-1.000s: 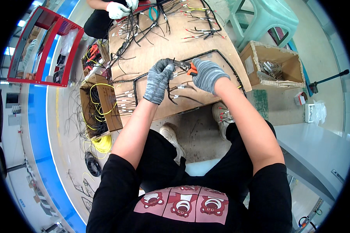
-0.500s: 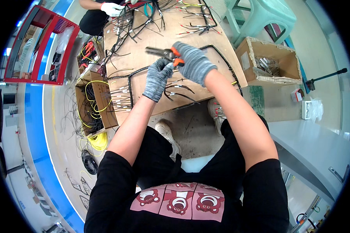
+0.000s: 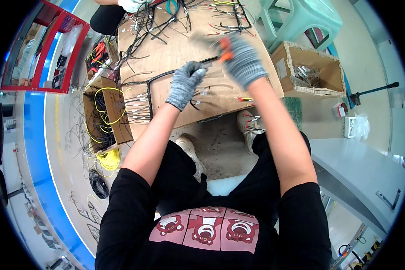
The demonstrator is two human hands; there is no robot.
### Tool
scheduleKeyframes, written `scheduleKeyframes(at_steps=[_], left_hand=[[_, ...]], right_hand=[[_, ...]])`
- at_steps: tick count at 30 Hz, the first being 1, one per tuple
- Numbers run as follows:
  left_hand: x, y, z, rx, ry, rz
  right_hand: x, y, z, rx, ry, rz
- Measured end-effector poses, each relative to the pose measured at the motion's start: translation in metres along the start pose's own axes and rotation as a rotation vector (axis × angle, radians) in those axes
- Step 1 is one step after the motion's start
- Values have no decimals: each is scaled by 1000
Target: The person sits on the floor and uses pliers to strip the insulation off multiple black wires. They place the stripped wires on a cardboard surface and occasionally reach into a box to retrieve more wires.
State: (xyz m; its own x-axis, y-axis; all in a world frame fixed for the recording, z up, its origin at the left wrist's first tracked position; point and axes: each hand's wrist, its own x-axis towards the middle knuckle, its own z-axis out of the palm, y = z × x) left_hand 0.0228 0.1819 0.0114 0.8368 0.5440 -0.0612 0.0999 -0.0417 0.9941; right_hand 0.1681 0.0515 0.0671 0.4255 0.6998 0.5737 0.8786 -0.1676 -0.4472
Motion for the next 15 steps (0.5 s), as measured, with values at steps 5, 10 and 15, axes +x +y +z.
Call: scheduleKeyframes(at_steps=[5,10,15], left_hand=[[-3,0,0,-184,25,-53],[-2,11,4,-148,-12,-56],[-2,9,9,-44,36,-24]], right_hand=[[-13,89,-72,-37,57,482],[-33,33,-12,204,-158,409],[-13,-15,1,-90,-244,354]])
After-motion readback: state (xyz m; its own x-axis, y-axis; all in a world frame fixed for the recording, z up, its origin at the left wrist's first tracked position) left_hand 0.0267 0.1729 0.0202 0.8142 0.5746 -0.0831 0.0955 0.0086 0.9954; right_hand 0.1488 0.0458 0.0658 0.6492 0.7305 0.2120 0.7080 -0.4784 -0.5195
